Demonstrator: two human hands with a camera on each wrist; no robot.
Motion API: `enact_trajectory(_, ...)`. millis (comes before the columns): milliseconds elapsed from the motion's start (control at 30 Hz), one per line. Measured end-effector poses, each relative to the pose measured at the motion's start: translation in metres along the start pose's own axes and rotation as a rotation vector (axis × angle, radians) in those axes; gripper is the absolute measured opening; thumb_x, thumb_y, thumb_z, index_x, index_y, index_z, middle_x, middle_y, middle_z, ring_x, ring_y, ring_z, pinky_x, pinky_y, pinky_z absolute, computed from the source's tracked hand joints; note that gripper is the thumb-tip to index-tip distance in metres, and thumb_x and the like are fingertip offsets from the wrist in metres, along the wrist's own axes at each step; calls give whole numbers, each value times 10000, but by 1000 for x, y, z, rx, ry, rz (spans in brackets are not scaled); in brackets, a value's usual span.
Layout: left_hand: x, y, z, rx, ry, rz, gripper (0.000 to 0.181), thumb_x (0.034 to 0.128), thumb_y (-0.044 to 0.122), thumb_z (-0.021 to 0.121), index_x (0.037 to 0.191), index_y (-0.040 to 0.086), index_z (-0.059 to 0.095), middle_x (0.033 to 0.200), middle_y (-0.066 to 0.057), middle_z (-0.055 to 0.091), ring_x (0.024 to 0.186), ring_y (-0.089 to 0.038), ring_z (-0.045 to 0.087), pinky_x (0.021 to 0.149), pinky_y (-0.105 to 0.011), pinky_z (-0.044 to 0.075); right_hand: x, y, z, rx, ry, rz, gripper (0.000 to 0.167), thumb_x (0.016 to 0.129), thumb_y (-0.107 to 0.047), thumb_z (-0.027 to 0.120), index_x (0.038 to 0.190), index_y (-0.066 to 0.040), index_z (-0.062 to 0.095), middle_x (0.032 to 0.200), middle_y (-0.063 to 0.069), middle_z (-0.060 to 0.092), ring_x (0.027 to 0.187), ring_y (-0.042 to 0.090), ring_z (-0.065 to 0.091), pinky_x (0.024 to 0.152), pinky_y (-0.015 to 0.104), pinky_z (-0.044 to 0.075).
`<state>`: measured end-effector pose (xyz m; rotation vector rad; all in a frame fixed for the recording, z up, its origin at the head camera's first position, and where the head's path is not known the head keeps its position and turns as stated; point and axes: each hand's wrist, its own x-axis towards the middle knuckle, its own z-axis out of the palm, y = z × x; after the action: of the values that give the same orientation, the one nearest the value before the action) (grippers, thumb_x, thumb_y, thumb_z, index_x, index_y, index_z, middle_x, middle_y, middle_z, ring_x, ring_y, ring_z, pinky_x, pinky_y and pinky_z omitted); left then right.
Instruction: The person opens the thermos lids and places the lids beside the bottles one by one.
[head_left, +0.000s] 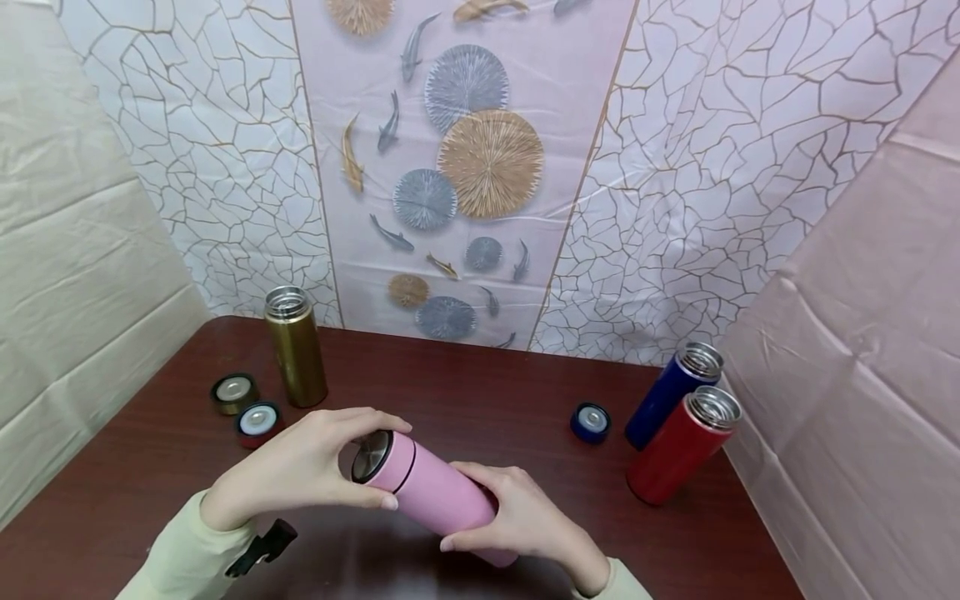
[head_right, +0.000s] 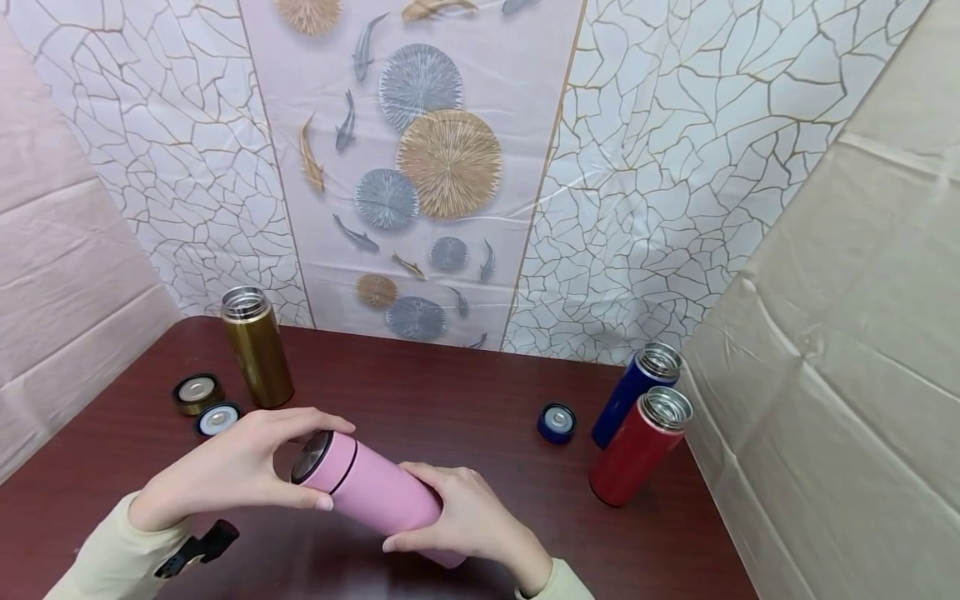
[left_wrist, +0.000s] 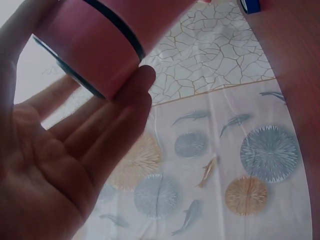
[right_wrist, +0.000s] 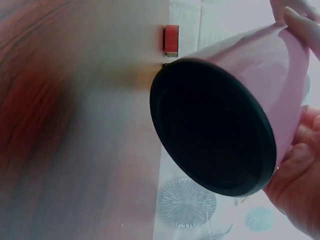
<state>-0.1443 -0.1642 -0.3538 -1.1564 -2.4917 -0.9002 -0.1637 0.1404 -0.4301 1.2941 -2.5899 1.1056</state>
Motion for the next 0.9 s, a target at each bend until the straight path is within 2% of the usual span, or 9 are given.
enact_trajectory(133,2,-1,3,53,8,-88,526,776,634,780,1196,358,625,1043,230,636,858,35,590,739,-242,519,-1,-1,0,-77,30,22,707,736,-596,835,1321,-253,639,1137,-98,705,867,11,632,741,225,523)
enact_trajectory(267,5,-3,9,85,18,-177,388,796,654,748,1037,378,619,784,249,585,660,36,529,605,-214,468,-2,-2,-1,-153,62,17,705,728,-625,824,1313,-275,644,1138,-123,704,856,11,639,725,231,521)
enact_trajectory(367,8,-4,14,71,32,-241,277,867,610,702,892,357,592,625,235,499,555,32,463,526,-210,414,-3,-2,0,-205,86,-26,706,723,-630,824,1309,-278,648,1154,-135,700,886,12,654,726,236,524)
enact_trajectory(533,10,-5,19,37,23,-309,320,959,570,603,753,336,530,533,214,439,496,28,424,467,-219,365,-4,2,3,-251,119,-120,709,726,-612,832,1308,-248,653,1176,-110,701,965,28,676,748,238,537)
enact_trajectory(633,10,-5,19,29,7,-319,298,980,569,566,767,362,543,552,216,482,505,20,454,477,-225,384,-5,3,3,-251,137,-128,697,727,-603,836,1301,-250,657,1171,-110,703,965,34,679,753,234,538)
enact_trajectory(733,9,-5,17,16,-9,-298,229,999,552,541,835,396,574,620,237,548,554,19,508,522,-227,431,-5,4,2,-227,143,-104,690,725,-602,839,1301,-268,657,1175,-121,700,962,36,678,759,245,541)
enact_trajectory(900,6,-4,9,-17,-32,-186,113,1023,464,555,1060,383,625,907,249,630,791,24,606,700,-249,521,-6,3,-1,-117,127,-12,688,715,-583,857,1311,-309,648,1192,-135,691,935,37,665,757,264,541)
